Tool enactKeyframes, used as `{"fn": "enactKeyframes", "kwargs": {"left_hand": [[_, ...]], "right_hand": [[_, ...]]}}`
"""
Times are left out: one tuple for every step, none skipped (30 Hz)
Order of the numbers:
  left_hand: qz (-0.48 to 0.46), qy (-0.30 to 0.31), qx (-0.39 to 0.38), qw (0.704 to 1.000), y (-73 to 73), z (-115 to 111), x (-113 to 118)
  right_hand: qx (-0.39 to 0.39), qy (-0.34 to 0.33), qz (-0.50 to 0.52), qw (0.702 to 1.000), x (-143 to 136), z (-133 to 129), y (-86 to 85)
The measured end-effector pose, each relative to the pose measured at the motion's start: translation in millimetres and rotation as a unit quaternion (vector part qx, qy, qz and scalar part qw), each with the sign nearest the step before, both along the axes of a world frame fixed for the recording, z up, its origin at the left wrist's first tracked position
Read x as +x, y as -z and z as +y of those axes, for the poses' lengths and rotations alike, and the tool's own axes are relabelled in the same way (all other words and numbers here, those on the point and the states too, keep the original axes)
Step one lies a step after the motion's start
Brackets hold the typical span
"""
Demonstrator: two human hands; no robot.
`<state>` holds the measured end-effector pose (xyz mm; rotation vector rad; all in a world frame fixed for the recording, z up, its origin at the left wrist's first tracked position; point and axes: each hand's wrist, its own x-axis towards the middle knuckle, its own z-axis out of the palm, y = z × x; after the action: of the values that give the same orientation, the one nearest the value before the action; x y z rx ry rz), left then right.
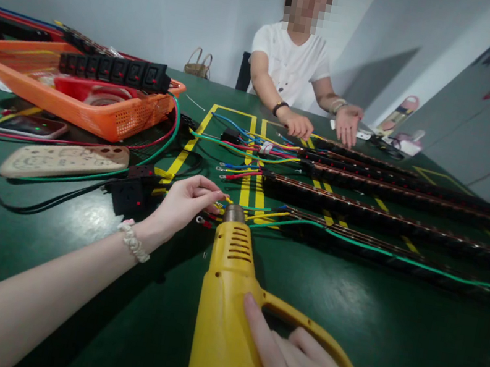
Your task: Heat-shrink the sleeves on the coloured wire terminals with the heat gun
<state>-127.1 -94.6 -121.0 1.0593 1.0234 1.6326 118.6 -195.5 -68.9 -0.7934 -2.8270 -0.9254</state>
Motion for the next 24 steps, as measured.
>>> {"fn": "enactKeyframes", "kwargs": {"left_hand": [[0.002, 0.000, 0.000, 1.000, 0.2, 0, 0], [0.004, 0.000, -0.001, 1.000, 0.2, 0, 0], [0.006, 0.000, -0.001, 1.000, 0.0, 1, 0], [0.006, 0.000, -0.002, 1.000, -0.2, 1, 0], [0.004, 0.000, -0.002, 1.000, -0.4, 1, 0], [0.003, -0.001, -0.002, 1.000, -0.5, 2, 0], [0.001, -0.001, -0.002, 1.000, -0.5, 2, 0], [0.000, -0.001, -0.004, 1.000, -0.5, 2, 0], [0.001, -0.001, -0.006, 1.000, -0.5, 2, 0], [0.002, 0.000, -0.007, 1.000, -0.5, 3, 0], [0.005, 0.001, -0.008, 1.000, -0.7, 2, 0], [0.008, 0.003, -0.007, 1.000, -1.0, 2, 0], [0.010, 0.004, -0.007, 1.000, -1.4, 2, 1], [0.008, 0.003, -0.006, 1.000, -2.0, 2, 1], [0.003, 0.001, -0.007, 1.000, -2.5, 1, 1], [-0.003, -0.002, -0.007, 1.000, -2.9, 1, 2], [-0.010, -0.003, -0.008, 1.000, -3.1, 1, 2], [-0.016, -0.001, -0.009, 1.000, -3.0, 2, 2], [-0.019, 0.004, -0.007, 1.000, -2.5, 2, 3], [-0.019, 0.010, -0.004, 1.000, -1.8, 3, 3], [-0.017, 0.016, 0.000, 1.000, -0.9, 3, 3], [-0.015, 0.021, 0.006, 1.000, 0.0, 4, 3], [-0.013, 0.024, 0.010, 1.000, 0.9, 4, 2], [-0.011, 0.025, 0.014, 1.000, 1.5, 4, 2]], "right_hand": [[0.001, -0.004, 0.004, 1.000, -1, 0, 0.1], [0.004, -0.010, 0.009, 1.000, -1, 0, 0.4], [0.005, -0.010, 0.011, 1.000, 0, 0, 0.9], [0.006, -0.007, 0.011, 1.000, 1, 0, 1.5], [0.008, 0.000, 0.008, 1.000, 3, 0, 2.1], [0.009, 0.007, 0.008, 1.000, 6, 1, 2.4], [0.012, 0.015, 0.006, 1.000, 8, 2, 2.3], [0.017, 0.020, 0.008, 1.000, 12, 2, 1.7], [0.021, 0.023, 0.011, 0.999, 15, 3, 0.6], [0.021, 0.029, 0.012, 0.999, 18, 4, -1.0], [0.022, 0.035, 0.014, 0.999, 21, 4, -2.9], [0.020, 0.039, 0.018, 0.999, 23, 5, -4.7], [0.019, 0.045, 0.021, 0.999, 25, 5, -6.4], [0.019, 0.050, 0.024, 0.998, 27, 5, -7.6], [0.022, 0.053, 0.026, 0.998, 29, 5, -8.3], [0.027, 0.057, 0.026, 0.998, 30, 6, -8.4], [0.028, 0.061, 0.027, 0.997, 32, 6, -8.3], [0.027, 0.063, 0.027, 0.997, 33, 6, -7.9], [0.027, 0.064, 0.027, 0.997, 34, 6, -7.6], [0.027, 0.062, 0.028, 0.997, 34, 6, -7.4], [0.023, 0.060, 0.026, 0.998, 34, 6, -7.5], [0.024, 0.058, 0.022, 0.998, 34, 6, -8.0], [0.024, 0.055, 0.017, 0.998, 33, 6, -8.7], [0.026, 0.053, 0.015, 0.998, 32, 6, -9.5]]}}
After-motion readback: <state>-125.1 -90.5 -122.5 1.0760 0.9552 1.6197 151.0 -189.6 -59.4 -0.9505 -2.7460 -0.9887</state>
